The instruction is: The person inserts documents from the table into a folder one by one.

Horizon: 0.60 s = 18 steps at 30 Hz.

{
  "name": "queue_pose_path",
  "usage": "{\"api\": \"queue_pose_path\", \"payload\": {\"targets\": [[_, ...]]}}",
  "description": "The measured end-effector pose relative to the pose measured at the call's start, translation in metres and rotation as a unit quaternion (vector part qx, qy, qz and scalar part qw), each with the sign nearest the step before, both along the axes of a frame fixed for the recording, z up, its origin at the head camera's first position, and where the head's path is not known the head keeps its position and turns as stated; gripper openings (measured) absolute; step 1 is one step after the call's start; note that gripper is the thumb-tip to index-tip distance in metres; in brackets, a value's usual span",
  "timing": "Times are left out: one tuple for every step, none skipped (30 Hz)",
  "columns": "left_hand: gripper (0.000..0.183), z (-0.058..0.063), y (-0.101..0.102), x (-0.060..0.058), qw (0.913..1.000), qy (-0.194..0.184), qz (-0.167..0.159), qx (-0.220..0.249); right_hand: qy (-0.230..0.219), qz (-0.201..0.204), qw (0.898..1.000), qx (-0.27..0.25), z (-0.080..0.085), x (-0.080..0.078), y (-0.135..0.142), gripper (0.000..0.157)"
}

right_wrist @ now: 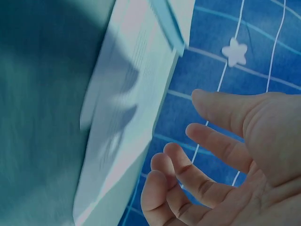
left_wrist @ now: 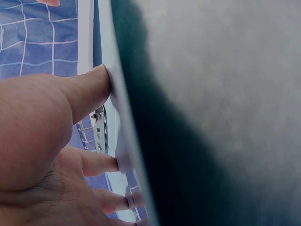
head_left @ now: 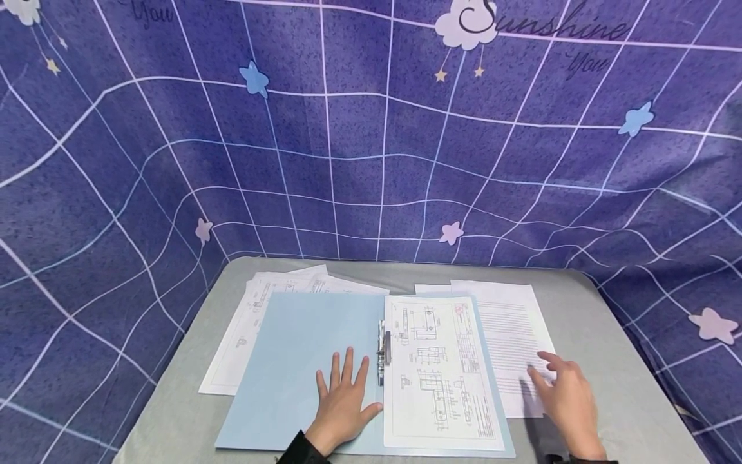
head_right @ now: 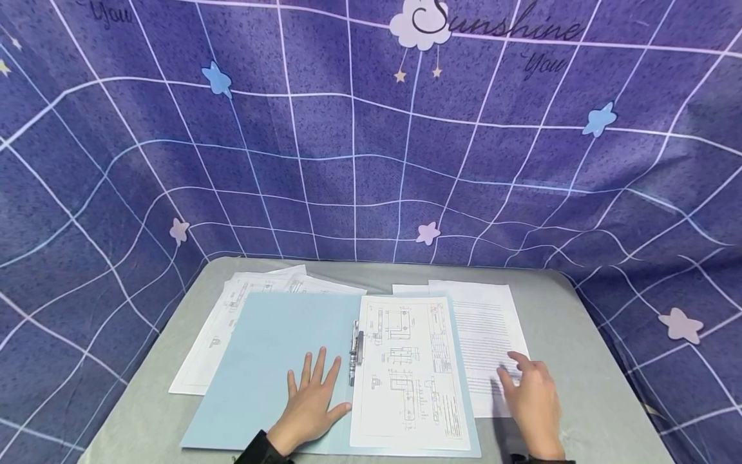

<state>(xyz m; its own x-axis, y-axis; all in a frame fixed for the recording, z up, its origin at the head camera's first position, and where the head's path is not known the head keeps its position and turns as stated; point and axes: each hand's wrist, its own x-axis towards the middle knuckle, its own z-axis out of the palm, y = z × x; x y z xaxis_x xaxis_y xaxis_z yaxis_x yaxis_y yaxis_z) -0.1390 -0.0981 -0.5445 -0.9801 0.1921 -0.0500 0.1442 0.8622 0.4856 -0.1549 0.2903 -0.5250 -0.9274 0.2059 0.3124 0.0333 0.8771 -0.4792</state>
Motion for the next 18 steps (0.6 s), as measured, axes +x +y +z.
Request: {"api": "queue_pose_path", "payload": {"targets": [[0.086,0.000,0.000,0.000,1.0000,0.000,0.000,0.001,0.002,0.000,1.000,0.000,0.000,-0.001,0.005,0.040],[0.086,0.000,0.000,0.000,1.0000,-0.001,0.000,0.001,0.001,-0.002,1.000,0.002,0.001,-0.001,0.009,0.040],[0.086,-0.001,0.000,0.000,1.0000,-0.001,0.000,0.002,0.000,-0.003,1.000,0.004,0.001,-0.001,0.013,0.041],[0.086,-0.001,0.000,0.000,1.0000,-0.002,-0.001,0.001,-0.002,-0.007,1.000,0.007,0.002,-0.001,0.017,0.041],[0.086,-0.001,-0.001,0.000,1.0000,-0.002,-0.001,0.001,-0.005,-0.011,1.000,0.007,0.002,-0.002,0.020,0.042],[0.086,-0.001,-0.001,0.000,1.0000,-0.003,-0.002,0.002,-0.009,-0.014,1.000,0.008,0.002,-0.003,0.023,0.042],[0.086,-0.002,-0.001,0.000,1.0000,-0.004,-0.002,0.001,-0.012,-0.018,1.000,0.008,0.003,-0.003,0.026,0.043],[0.086,-0.002,-0.001,0.000,1.0000,-0.004,-0.002,0.000,-0.018,-0.023,1.000,0.008,0.004,-0.004,0.028,0.044],[0.086,-0.002,-0.001,0.000,1.0000,-0.004,-0.002,-0.001,-0.025,-0.029,0.999,0.007,0.005,-0.004,0.030,0.045],[0.086,-0.002,-0.001,0.000,1.0000,-0.005,-0.002,-0.001,-0.036,-0.036,0.999,0.005,0.006,-0.005,0.032,0.046],[0.086,-0.002,-0.001,0.000,1.0000,-0.005,-0.002,-0.003,-0.044,-0.042,0.998,0.002,0.006,-0.006,0.033,0.047],[0.086,-0.001,-0.001,0.000,1.0000,-0.005,-0.002,-0.004,-0.050,-0.047,0.998,0.001,0.007,-0.006,0.034,0.048],[0.086,-0.001,-0.001,0.000,1.0000,-0.005,-0.001,-0.004,-0.057,-0.052,0.997,0.000,0.008,-0.007,0.036,0.049],[0.086,-0.001,-0.001,0.000,1.0000,-0.006,-0.001,-0.005,-0.062,-0.055,0.997,-0.001,0.008,-0.007,0.037,0.050],[0.086,-0.001,-0.001,0.000,1.0000,-0.006,0.000,-0.006,-0.066,-0.056,0.996,0.000,0.009,-0.008,0.037,0.051],[0.086,0.000,-0.001,0.000,1.0000,-0.007,0.001,-0.006,-0.069,-0.055,0.996,0.002,0.009,-0.008,0.038,0.051],[0.086,0.000,-0.001,0.000,1.0000,-0.007,0.001,-0.007,-0.070,-0.054,0.996,0.005,0.009,-0.009,0.039,0.051],[0.086,0.000,-0.001,0.000,1.0000,-0.007,0.001,-0.007,-0.070,-0.052,0.996,0.006,0.009,-0.009,0.039,0.052]]}}
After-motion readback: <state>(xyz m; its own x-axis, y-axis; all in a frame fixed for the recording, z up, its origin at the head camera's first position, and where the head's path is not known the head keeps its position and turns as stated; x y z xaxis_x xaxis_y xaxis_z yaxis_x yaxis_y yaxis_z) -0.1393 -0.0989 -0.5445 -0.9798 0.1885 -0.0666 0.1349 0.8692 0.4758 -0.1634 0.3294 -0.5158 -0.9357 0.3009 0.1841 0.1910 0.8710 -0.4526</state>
